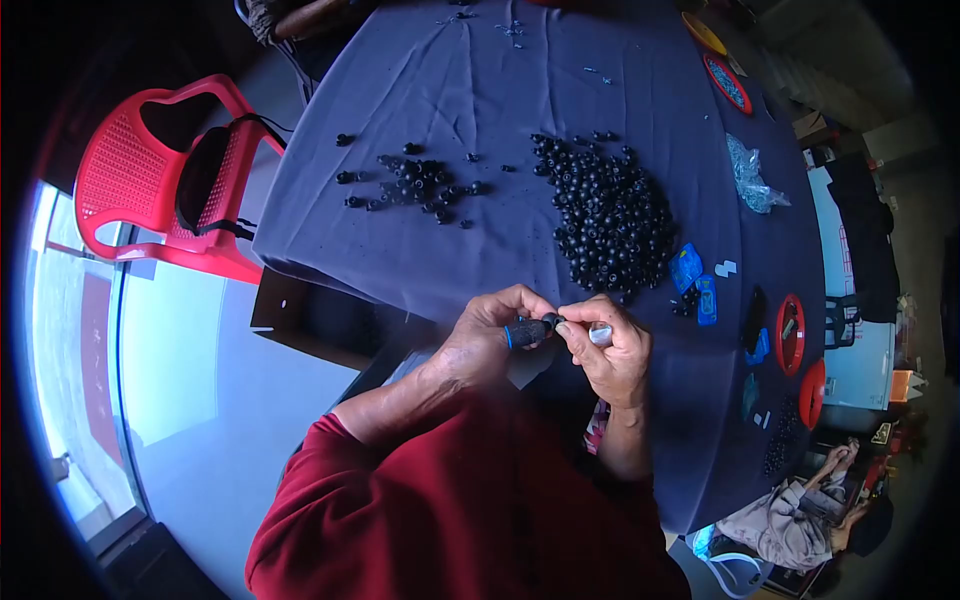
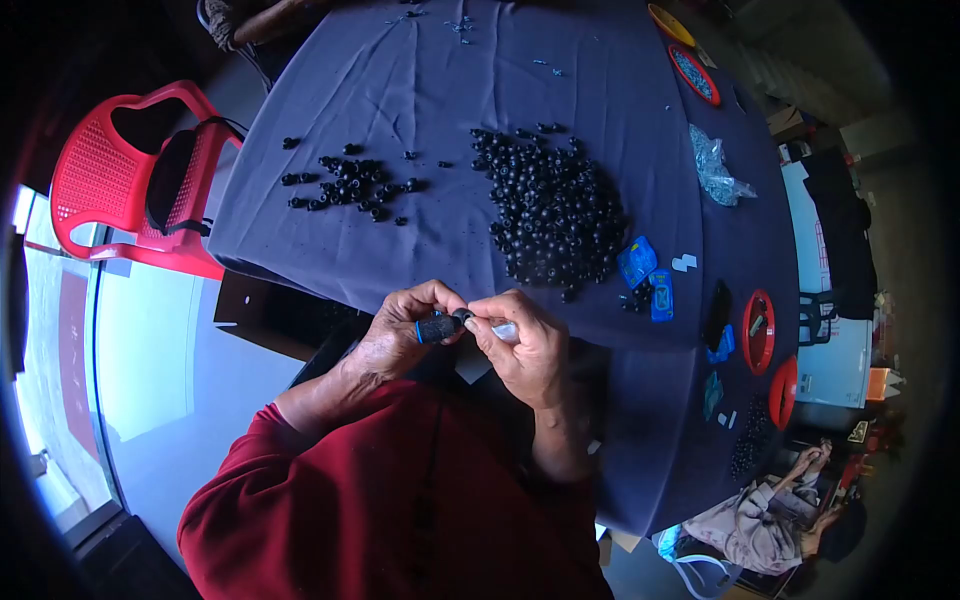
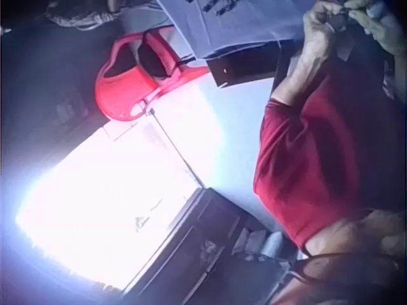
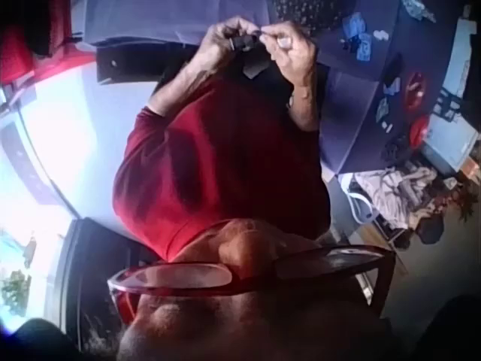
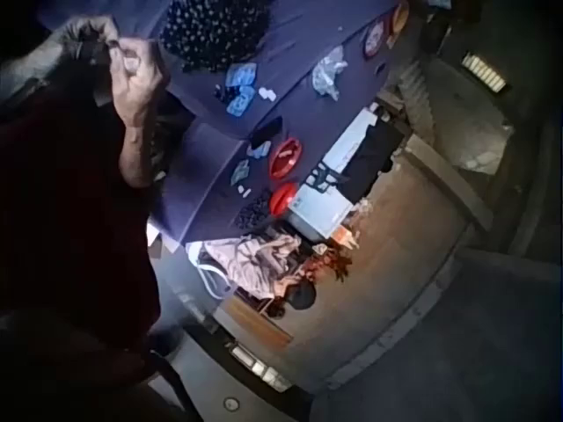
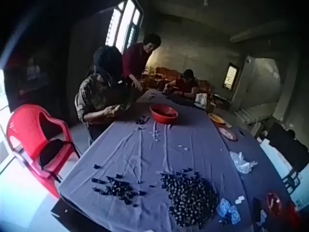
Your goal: The person picks up small black plastic parts from a table and trims them using a pair of small clippers.
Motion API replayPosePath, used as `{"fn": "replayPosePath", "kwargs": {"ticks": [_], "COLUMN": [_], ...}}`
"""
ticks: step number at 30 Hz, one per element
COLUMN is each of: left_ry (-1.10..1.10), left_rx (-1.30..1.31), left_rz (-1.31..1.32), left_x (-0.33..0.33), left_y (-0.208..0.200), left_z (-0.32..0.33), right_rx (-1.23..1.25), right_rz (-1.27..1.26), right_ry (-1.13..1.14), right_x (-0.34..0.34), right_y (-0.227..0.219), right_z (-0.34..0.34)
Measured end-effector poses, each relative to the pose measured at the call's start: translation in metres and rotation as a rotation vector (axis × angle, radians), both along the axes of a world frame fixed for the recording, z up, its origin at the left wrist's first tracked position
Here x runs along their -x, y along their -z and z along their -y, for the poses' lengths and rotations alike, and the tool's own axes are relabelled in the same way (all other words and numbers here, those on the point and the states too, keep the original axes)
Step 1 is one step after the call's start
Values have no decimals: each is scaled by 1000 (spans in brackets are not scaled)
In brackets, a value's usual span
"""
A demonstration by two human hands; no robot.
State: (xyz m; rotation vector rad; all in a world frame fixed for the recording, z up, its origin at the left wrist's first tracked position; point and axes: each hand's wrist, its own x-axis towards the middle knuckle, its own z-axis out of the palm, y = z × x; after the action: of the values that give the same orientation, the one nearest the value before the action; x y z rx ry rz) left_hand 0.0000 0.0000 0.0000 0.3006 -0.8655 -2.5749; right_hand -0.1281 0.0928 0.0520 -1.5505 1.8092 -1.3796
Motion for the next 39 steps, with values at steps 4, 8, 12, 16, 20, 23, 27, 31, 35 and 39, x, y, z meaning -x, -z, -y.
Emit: {"fn": "replayPosePath", "kwargs": {"ticks": [4,8,12,16,20,23,27,31,35,39], "left_ry": [-8,-15,-54,-9,-7,-23,21,-11,-50,-67], "left_rx": [3,13,-10,-102,-118,-125,-95,-56,-35,-35], "left_rz": [20,41,29,-68,-114,-87,-84,-36,-11,31], "left_x": [0,-1,-1,1,0,2,0,-1,-1,0], "left_y": [0,-2,2,4,1,-3,3,3,4,2], "left_z": [0,0,0,-1,-1,-2,0,-2,-3,-5], "right_rx": [-11,-37,-14,-32,-62,-87,-135,-152,-135,-127], "right_rz": [-30,-48,-50,252,378,410,423,420,269,26], "right_ry": [56,64,40,3,-21,-27,-19,-41,2,48], "right_x": [-4,-4,-5,-2,0,1,4,4,-1,-1], "right_y": [-2,-6,-6,-4,-4,-5,-3,-2,-7,-9], "right_z": [0,0,4,0,1,2,3,2,2,-1]}}
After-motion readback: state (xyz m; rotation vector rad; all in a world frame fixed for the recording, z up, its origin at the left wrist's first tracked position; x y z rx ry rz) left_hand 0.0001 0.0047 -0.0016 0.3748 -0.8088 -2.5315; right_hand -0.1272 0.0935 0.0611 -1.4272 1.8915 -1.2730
